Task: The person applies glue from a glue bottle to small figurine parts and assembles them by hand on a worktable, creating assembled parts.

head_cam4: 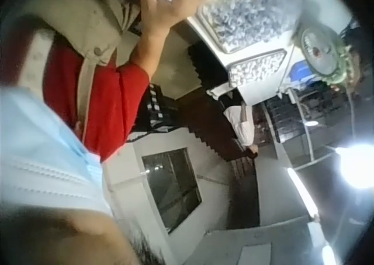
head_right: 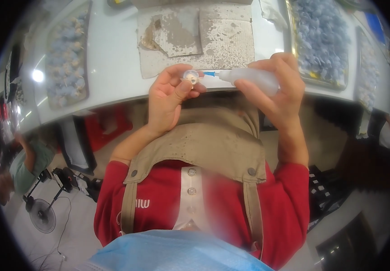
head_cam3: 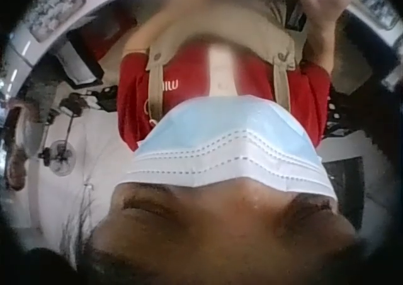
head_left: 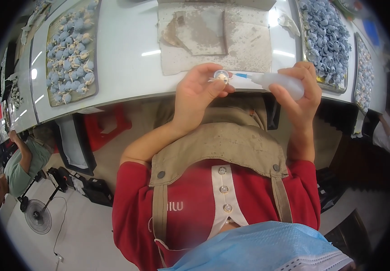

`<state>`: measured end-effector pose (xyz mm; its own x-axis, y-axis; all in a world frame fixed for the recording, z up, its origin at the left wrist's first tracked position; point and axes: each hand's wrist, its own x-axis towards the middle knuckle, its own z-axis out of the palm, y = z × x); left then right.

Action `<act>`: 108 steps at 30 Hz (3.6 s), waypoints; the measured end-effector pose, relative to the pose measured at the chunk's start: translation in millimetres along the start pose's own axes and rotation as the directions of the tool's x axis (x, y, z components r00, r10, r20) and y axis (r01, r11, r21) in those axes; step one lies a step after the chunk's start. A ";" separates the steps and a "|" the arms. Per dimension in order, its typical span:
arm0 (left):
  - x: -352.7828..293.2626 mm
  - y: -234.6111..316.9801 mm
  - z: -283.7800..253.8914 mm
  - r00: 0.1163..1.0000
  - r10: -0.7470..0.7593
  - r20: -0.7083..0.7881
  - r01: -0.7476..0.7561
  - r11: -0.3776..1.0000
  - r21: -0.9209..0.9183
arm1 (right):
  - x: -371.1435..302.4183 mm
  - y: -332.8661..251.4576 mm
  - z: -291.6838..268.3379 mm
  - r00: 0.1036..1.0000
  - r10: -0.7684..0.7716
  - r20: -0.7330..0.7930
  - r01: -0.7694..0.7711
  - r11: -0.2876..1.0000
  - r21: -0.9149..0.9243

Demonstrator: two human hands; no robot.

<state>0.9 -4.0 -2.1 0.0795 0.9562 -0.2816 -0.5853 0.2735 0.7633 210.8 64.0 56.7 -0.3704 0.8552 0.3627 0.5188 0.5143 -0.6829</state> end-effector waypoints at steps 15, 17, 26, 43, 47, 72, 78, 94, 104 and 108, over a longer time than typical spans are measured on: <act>5.4 -9.1 19.4 1.000 0.002 -0.001 -0.002 1.000 0.027 | 0.6 3.6 -16.0 0.999 -0.045 0.002 0.045 0.997 -0.057; 5.8 -10.2 22.6 1.000 0.007 0.007 -0.007 0.999 0.034 | 0.0 4.1 -18.4 0.999 -0.053 -0.010 0.052 0.996 -0.075; 5.0 -10.1 23.4 1.000 -0.009 -0.002 0.009 1.000 0.000 | -3.4 9.2 -24.5 0.999 0.043 0.002 -0.043 0.999 -0.016; 8.3 10.8 -3.4 0.995 -0.025 0.098 0.030 0.998 -0.051 | 57.4 93.9 -6.7 0.936 -0.062 -0.346 -0.087 0.913 -0.400; 11.0 9.2 3.6 0.993 -0.090 0.078 0.092 0.996 -0.023 | 88.8 122.3 -36.2 0.947 -0.152 -0.282 -0.041 0.814 -0.579; 14.4 -3.0 16.3 0.991 0.037 0.132 -0.035 0.999 -0.020 | -11.0 0.5 29.2 0.973 0.156 0.168 -0.208 0.912 0.353; 5.7 -1.9 13.3 0.981 0.061 0.182 -0.082 0.990 0.111 | -12.4 -9.7 41.7 0.996 -0.012 0.083 -0.006 0.979 0.205; 2.7 4.3 8.6 0.977 0.146 0.158 -0.202 0.876 0.438 | -9.0 -22.6 43.4 0.998 -0.061 0.025 0.058 0.992 0.111; 2.5 11.9 16.5 0.953 0.109 0.282 -0.148 0.982 0.121 | -7.8 -2.0 48.8 0.956 0.163 0.242 -0.292 0.526 0.799; -0.6 8.5 13.6 0.941 0.101 0.324 -0.146 0.982 0.120 | -10.2 2.1 42.8 0.860 0.072 0.505 -0.478 0.463 0.747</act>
<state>6.9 -0.8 12.5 0.2774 0.9608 0.0001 -0.4897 0.1413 0.8604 182.8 53.6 24.4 -0.6702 0.7399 -0.0580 -0.1584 -0.2190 -0.9628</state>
